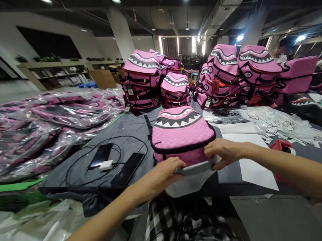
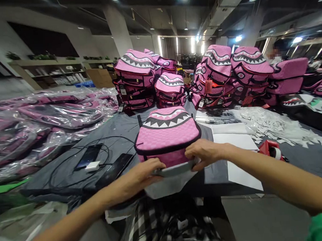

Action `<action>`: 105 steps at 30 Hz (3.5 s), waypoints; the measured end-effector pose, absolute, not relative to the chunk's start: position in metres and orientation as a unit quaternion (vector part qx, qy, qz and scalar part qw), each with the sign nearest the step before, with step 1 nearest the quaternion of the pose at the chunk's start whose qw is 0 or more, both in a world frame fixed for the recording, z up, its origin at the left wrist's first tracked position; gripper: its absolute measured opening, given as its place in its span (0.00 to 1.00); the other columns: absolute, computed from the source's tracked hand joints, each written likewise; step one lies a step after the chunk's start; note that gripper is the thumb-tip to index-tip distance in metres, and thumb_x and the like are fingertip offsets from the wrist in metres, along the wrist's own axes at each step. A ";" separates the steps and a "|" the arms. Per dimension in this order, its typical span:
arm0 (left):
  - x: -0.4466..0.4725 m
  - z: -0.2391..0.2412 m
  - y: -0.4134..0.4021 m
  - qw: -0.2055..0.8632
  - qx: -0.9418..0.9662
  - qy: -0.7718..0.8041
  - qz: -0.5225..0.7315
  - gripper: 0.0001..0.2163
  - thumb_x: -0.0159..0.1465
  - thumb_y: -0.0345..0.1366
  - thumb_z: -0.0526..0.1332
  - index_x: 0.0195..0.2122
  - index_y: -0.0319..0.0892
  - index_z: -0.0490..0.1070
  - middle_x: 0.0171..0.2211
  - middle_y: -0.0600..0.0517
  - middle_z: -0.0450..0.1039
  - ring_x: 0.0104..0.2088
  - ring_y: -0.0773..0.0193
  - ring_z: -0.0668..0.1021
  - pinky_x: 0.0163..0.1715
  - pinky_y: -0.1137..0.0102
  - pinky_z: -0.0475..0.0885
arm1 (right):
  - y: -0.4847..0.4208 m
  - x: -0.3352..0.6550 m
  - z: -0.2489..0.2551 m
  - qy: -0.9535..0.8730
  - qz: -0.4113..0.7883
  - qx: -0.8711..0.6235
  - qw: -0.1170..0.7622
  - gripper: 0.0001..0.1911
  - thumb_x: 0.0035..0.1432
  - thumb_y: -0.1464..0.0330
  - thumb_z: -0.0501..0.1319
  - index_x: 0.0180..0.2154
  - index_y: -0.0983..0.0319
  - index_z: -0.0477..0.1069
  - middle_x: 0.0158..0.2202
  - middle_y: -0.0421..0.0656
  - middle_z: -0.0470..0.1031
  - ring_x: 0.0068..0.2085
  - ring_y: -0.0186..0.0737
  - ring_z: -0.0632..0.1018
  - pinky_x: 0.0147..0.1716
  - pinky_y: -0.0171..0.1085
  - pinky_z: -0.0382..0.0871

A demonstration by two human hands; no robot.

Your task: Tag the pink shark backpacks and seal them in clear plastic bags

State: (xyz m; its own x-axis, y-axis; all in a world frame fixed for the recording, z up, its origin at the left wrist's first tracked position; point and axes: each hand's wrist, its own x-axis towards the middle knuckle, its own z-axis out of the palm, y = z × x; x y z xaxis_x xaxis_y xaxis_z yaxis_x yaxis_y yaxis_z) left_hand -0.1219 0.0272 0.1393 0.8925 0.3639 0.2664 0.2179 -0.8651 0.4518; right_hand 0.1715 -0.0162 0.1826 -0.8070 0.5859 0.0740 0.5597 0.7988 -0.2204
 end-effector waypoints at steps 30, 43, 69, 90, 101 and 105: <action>-0.127 0.128 0.017 -0.238 0.808 0.187 0.505 0.10 0.70 0.24 0.52 0.51 0.39 0.64 0.44 0.45 0.76 0.35 0.65 0.80 0.35 0.72 0.77 | -0.047 0.114 0.137 -0.857 -0.232 -0.293 0.355 0.09 0.67 0.63 0.56 0.36 0.59 0.61 0.31 0.43 0.69 0.30 0.39 0.69 0.30 0.37 0.62; -0.111 0.050 -0.012 -0.211 0.838 0.233 0.447 0.06 0.60 0.24 0.55 0.34 0.38 0.70 0.49 0.37 0.72 0.44 0.54 0.77 0.37 0.65 0.79 | -0.043 0.121 0.052 -0.819 -0.238 -0.345 0.393 0.04 0.61 0.73 0.55 0.35 0.59 0.63 0.30 0.43 0.67 0.31 0.41 0.67 0.31 0.39 0.62; -0.114 0.042 -0.024 -0.109 0.924 0.264 0.254 0.15 0.71 0.34 0.55 0.58 0.43 0.66 0.46 0.49 0.76 0.48 0.58 0.73 0.47 0.64 0.68 | -0.062 0.147 0.075 -0.896 -0.208 -0.317 0.231 0.12 0.70 0.77 0.50 0.41 0.62 0.70 0.42 0.46 0.78 0.46 0.40 0.74 0.43 0.39 0.63; -0.123 0.104 0.032 -0.145 0.957 -0.206 0.142 0.11 0.67 0.22 0.53 0.39 0.43 0.72 0.24 0.56 0.68 0.26 0.65 0.70 0.54 0.66 0.72 | -0.030 0.136 0.125 -0.964 -0.057 -0.255 -0.047 0.08 0.62 0.75 0.65 0.35 0.55 0.71 0.33 0.33 0.72 0.29 0.31 0.70 0.24 0.38 0.51; -0.155 0.045 0.007 -0.159 0.938 -0.118 0.284 0.09 0.66 0.23 0.54 0.39 0.38 0.73 0.28 0.51 0.71 0.31 0.62 0.75 0.47 0.61 0.72 | -0.039 0.153 0.095 -0.947 -0.235 -0.210 0.063 0.08 0.65 0.73 0.59 0.32 0.59 0.71 0.25 0.37 0.69 0.23 0.33 0.66 0.22 0.38 0.47; -0.160 0.029 -0.006 -0.171 0.929 -0.043 0.326 0.12 0.67 0.23 0.52 0.44 0.37 0.74 0.33 0.48 0.76 0.37 0.59 0.79 0.46 0.60 0.72 | -0.074 0.161 0.051 -0.886 -0.299 -0.294 0.195 0.11 0.66 0.74 0.56 0.31 0.60 0.70 0.22 0.36 0.68 0.23 0.32 0.66 0.23 0.38 0.51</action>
State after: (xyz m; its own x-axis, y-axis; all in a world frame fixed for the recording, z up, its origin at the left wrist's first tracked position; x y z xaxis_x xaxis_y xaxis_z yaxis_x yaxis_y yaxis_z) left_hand -0.1596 -0.0064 0.0294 0.7831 -0.1925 0.5914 0.0310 -0.9376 -0.3463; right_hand 0.1607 -0.0742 0.0507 -0.7505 0.4054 0.5220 0.6388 0.6475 0.4156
